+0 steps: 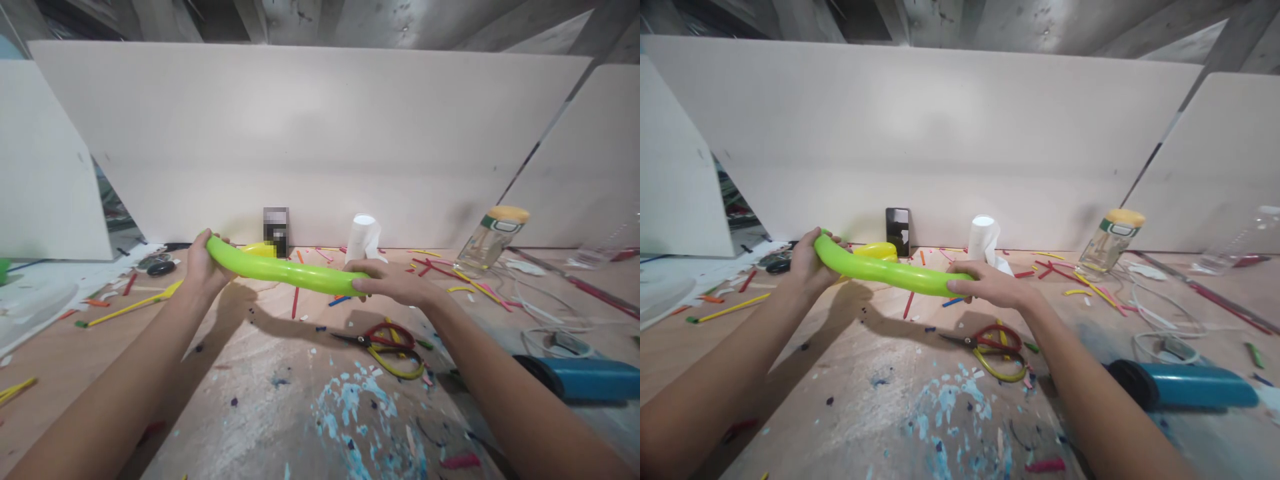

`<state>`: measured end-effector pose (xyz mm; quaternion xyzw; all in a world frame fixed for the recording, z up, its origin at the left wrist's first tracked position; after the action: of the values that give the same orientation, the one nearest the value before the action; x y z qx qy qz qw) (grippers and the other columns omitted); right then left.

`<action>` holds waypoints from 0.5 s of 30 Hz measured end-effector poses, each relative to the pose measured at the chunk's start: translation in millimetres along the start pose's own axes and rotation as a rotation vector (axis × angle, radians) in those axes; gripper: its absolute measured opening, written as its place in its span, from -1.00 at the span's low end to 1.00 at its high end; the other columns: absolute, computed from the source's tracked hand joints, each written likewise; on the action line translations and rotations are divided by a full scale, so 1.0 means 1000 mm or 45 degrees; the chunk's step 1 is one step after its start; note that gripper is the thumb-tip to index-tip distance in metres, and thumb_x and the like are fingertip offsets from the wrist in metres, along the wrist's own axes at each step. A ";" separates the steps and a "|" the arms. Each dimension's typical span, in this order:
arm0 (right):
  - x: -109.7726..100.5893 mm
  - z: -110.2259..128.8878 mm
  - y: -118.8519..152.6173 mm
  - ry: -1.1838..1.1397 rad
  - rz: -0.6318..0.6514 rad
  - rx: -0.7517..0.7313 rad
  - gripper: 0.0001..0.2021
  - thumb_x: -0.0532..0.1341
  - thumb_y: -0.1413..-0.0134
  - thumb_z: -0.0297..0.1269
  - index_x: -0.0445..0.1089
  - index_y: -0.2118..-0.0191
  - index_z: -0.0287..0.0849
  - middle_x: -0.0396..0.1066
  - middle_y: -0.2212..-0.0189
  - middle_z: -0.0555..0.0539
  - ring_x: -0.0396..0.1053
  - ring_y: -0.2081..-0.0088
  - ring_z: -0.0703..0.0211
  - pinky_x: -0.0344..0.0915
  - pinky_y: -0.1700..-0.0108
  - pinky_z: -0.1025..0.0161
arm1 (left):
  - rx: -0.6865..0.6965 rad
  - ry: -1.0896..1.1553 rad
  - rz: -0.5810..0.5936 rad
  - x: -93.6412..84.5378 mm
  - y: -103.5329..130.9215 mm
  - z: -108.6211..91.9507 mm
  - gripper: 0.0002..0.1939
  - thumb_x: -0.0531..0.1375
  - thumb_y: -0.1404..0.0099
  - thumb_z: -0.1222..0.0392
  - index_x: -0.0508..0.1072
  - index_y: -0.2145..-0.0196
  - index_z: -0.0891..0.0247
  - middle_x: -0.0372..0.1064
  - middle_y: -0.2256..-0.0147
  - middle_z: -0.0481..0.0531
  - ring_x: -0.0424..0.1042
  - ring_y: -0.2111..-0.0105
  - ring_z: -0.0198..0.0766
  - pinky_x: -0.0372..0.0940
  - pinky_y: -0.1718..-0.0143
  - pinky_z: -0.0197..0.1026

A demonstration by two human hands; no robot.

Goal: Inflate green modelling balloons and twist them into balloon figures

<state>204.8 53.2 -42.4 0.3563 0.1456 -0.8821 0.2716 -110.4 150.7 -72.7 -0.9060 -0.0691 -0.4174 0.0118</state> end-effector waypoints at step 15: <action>0.003 -0.021 -0.010 0.726 -0.772 0.099 -0.67 0.19 -0.08 -0.03 0.45 0.13 -0.11 0.50 0.37 -0.07 0.41 0.35 0.10 0.22 0.31 0.23 | 0.258 0.027 -0.069 0.003 0.005 -0.016 -0.90 0.11 -0.03 0.23 0.18 0.52 0.20 0.19 0.63 -0.10 0.28 0.62 -0.34 0.30 0.49 -0.26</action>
<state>209.4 69.6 -58.6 0.5373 0.2797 -0.7930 -0.0652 -120.0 144.5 -59.3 -0.8934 -0.1354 -0.4182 0.0929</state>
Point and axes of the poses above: each hand's wrist, its own y-axis away from the middle knuckle, its own x-axis out of the palm, z = x × y, the point moved 2 cm from there along -y, towards the middle knuckle
